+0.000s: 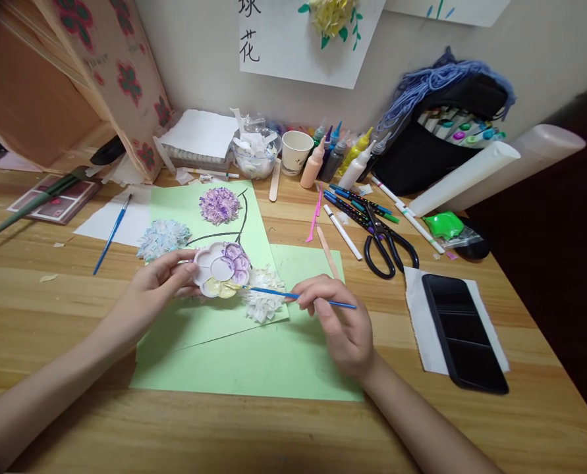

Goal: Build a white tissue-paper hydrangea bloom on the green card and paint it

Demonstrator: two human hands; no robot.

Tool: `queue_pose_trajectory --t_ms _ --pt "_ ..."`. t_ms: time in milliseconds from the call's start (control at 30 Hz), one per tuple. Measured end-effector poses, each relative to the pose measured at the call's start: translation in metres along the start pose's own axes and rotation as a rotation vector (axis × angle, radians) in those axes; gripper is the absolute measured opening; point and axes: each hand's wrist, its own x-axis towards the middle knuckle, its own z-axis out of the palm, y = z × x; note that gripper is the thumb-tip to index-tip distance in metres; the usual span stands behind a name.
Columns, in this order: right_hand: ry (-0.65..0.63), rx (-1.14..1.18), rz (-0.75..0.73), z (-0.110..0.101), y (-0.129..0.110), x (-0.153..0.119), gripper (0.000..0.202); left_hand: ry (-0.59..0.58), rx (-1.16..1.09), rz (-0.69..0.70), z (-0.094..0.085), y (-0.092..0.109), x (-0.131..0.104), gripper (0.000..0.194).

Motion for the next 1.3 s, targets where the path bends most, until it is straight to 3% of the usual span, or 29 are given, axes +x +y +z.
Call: queue_pose_trajectory --t_ms 200,433,500,867,1300 --pt "0.007 0.001 0.003 -0.002 -0.003 0.003 0.021 -0.006 -0.002 -0.004 0.000 0.001 0.000 0.045" --pt "0.501 0.158 0.101 -0.015 0.004 0.026 0.017 0.010 0.012 -0.008 -0.001 0.001 0.001 0.046" --pt "0.591 0.148 0.127 -0.019 0.011 0.030 0.016 0.013 0.019 -0.005 -0.002 0.001 0.002 0.046" --pt "0.495 0.110 0.161 -0.019 0.018 0.026 0.016 0.070 0.052 -0.023 0.000 0.004 0.002 0.044" --pt "0.478 0.063 -0.009 -0.022 0.016 0.026 0.018 0.038 0.005 -0.018 -0.003 -0.001 0.004 0.044"
